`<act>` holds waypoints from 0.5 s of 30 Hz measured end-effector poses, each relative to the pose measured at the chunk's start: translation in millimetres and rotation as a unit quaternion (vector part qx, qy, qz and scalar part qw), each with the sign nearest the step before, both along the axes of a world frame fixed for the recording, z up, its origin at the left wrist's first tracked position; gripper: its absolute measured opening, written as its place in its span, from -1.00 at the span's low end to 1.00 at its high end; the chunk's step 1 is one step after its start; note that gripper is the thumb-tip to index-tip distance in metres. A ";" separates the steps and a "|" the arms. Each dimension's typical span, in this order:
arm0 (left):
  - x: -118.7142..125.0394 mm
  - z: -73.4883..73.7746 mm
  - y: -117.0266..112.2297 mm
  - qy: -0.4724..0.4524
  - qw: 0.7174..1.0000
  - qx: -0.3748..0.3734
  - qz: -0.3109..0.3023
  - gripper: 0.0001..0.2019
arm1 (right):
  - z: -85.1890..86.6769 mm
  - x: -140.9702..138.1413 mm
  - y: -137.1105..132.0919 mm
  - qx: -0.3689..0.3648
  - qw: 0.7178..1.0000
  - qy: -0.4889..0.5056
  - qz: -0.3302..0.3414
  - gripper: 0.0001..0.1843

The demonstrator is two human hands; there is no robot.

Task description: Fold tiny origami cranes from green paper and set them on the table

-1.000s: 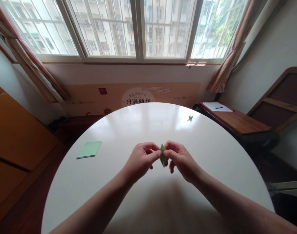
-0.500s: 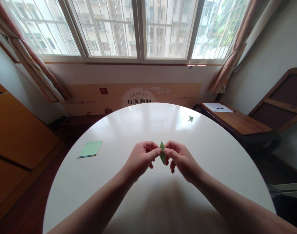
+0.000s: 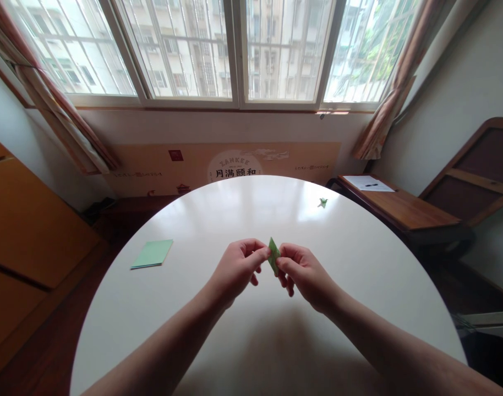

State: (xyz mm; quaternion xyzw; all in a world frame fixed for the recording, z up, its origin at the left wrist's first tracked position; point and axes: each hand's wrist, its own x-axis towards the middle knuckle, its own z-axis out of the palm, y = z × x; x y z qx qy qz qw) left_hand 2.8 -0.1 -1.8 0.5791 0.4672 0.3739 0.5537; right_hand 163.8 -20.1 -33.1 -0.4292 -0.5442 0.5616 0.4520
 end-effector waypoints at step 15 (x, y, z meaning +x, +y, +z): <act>-0.1 2.4 -1.5 0.003 0.999 -0.002 -0.035 -0.85 | 0.0 -0.6 0.9 -0.007 1.000 0.000 0.008 -0.86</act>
